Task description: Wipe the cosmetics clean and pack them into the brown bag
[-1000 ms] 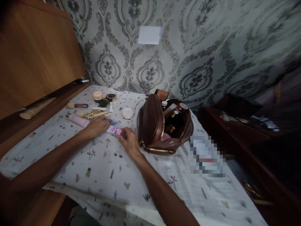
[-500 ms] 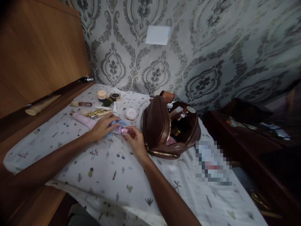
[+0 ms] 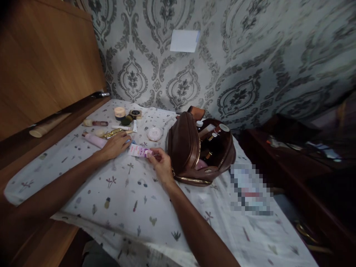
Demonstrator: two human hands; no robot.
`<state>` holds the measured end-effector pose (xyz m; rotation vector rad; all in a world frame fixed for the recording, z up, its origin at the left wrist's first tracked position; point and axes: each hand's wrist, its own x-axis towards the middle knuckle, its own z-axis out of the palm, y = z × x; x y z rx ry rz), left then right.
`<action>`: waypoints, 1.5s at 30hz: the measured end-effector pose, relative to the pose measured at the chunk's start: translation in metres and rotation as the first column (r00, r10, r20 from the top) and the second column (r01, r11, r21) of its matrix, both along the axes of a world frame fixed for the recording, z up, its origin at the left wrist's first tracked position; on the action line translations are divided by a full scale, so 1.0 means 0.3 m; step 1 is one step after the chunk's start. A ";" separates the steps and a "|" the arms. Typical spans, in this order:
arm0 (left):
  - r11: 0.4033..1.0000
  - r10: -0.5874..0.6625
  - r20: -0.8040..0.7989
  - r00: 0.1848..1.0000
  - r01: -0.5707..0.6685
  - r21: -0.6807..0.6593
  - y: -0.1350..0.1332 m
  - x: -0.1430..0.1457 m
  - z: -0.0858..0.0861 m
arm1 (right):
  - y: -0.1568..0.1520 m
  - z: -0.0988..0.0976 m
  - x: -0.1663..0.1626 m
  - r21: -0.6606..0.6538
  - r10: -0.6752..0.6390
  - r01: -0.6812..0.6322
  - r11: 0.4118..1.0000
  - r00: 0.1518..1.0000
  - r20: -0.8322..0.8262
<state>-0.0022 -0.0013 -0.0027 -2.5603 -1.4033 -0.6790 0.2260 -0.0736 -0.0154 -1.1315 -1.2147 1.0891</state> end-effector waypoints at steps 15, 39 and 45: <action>0.969 -0.197 -0.021 0.980 0.192 -0.153 -0.082 0.067 0.032 | 0.008 -0.008 -0.005 -0.072 -0.001 -0.003 0.997 0.998 -0.057; 0.996 -0.074 0.091 0.993 0.077 -0.034 -0.079 0.057 0.034 | 0.002 0.006 -0.005 0.020 -0.016 0.017 1.000 0.999 -0.039; 0.958 -0.283 0.101 0.954 0.275 0.084 -0.175 0.147 0.060 | -0.006 0.026 -0.013 -0.003 -0.006 0.006 1.000 0.994 -0.113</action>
